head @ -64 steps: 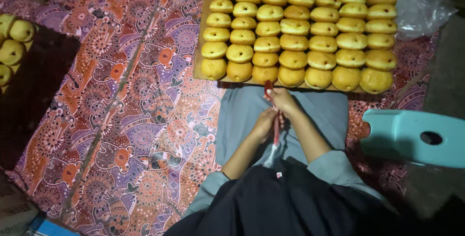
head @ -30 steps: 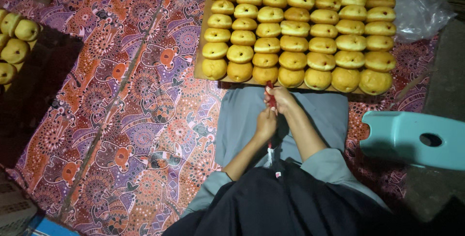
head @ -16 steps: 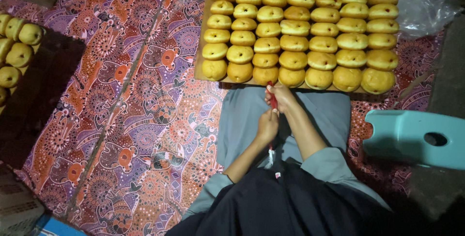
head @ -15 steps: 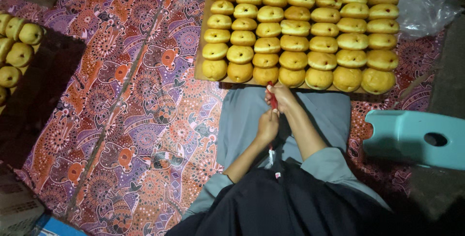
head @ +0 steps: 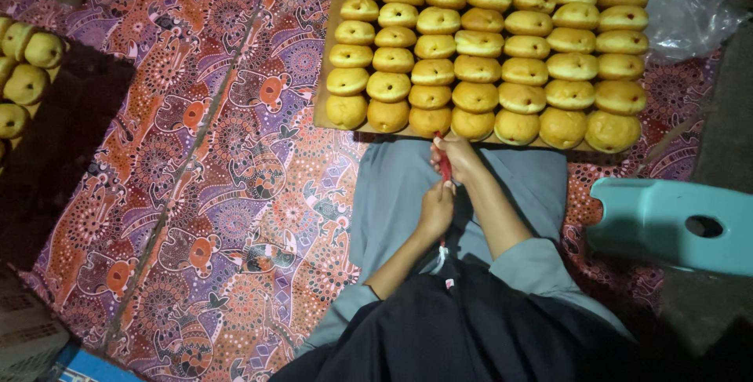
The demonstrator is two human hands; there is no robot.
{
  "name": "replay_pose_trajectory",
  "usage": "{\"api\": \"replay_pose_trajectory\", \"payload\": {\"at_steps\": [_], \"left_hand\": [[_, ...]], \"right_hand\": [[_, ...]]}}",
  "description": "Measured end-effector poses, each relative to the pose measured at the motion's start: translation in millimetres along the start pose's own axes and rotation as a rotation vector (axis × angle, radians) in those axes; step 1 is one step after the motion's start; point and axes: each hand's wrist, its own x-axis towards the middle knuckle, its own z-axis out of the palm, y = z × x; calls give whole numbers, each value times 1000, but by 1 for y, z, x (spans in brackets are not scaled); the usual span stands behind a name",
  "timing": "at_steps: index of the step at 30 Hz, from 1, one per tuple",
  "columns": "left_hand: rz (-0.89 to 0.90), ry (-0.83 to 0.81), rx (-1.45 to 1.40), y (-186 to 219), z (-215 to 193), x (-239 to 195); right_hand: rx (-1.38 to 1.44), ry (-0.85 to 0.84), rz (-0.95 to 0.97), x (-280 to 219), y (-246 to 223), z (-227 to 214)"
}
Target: The person sits on the floor and uses a red piping bag to fill rows of small round pastries arranged on a wooden tray. They systematically move across the tray, squeezing filling into the center of each pastry.
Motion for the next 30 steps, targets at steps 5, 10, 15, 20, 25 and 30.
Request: {"api": "replay_pose_trajectory", "payload": {"at_steps": [5, 10, 15, 20, 25, 30], "left_hand": [[-64, -15, -129, -10, 8, -8], [-9, -32, -213, -10, 9, -8], [-93, -91, -312, 4, 7, -10], [-343, -328, -651, 6, 0, -29], [-173, -342, -533, 10, -16, -38], [-164, -214, -350, 32, -30, -16]], "right_hand": [[-75, -90, -24, -35, -18, 6], [-95, -183, -36, -62, -26, 8], [-85, -201, -117, -79, -40, 6], [-2, -110, -285, -80, -80, 0], [153, -206, -288, -103, -108, 2], [-63, -453, -157, -145, -77, 19]]}}
